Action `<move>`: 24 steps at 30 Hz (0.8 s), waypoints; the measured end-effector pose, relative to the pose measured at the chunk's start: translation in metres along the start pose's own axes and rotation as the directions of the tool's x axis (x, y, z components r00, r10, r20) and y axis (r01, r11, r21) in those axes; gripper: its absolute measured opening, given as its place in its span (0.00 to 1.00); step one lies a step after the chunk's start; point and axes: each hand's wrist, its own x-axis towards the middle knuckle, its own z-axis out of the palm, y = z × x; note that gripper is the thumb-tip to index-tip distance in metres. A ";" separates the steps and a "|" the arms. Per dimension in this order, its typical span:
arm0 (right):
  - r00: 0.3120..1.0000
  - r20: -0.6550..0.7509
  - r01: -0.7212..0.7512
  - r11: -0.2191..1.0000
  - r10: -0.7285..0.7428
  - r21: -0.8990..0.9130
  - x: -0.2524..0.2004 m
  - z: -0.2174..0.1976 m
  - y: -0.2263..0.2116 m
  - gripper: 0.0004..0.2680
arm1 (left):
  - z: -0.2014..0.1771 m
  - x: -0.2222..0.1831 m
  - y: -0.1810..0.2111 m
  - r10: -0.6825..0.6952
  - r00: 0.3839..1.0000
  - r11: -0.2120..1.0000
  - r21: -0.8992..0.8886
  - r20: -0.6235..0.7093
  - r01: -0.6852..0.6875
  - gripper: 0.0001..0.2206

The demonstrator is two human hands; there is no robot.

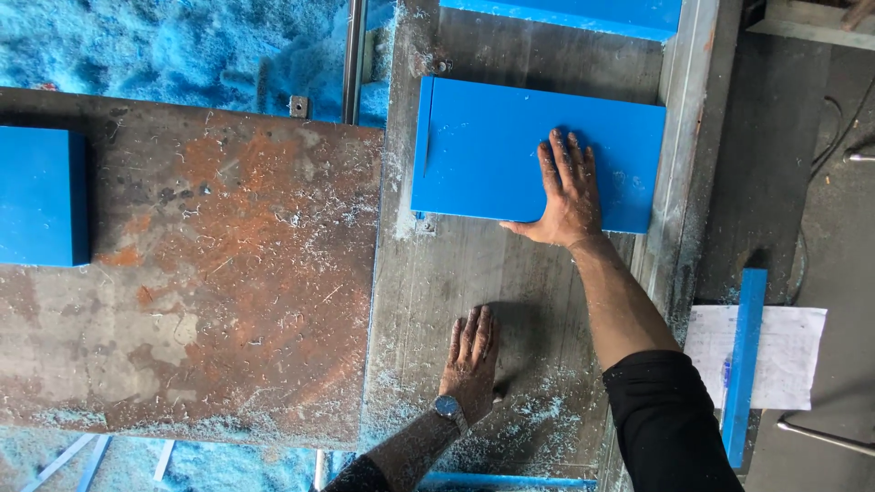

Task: Cutting blue plastic blocks using a table saw and stacking them.

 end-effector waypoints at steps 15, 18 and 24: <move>0.999 0.038 -0.019 1.000 0.019 0.003 0.032 -0.002 0.017 0.50 | -0.002 0.000 -0.002 0.019 0.999 0.996 -0.085 0.037 -0.016 0.43; 1.000 -0.002 0.017 1.000 -0.017 0.012 0.041 -0.002 0.025 0.49 | -0.004 0.001 -0.002 0.012 1.000 0.999 -0.047 0.022 -0.011 0.44; 0.998 0.054 -0.016 1.000 0.015 0.008 0.074 -0.002 0.046 0.49 | -0.001 0.000 -0.002 -0.005 0.997 0.988 -0.157 0.075 0.017 0.36</move>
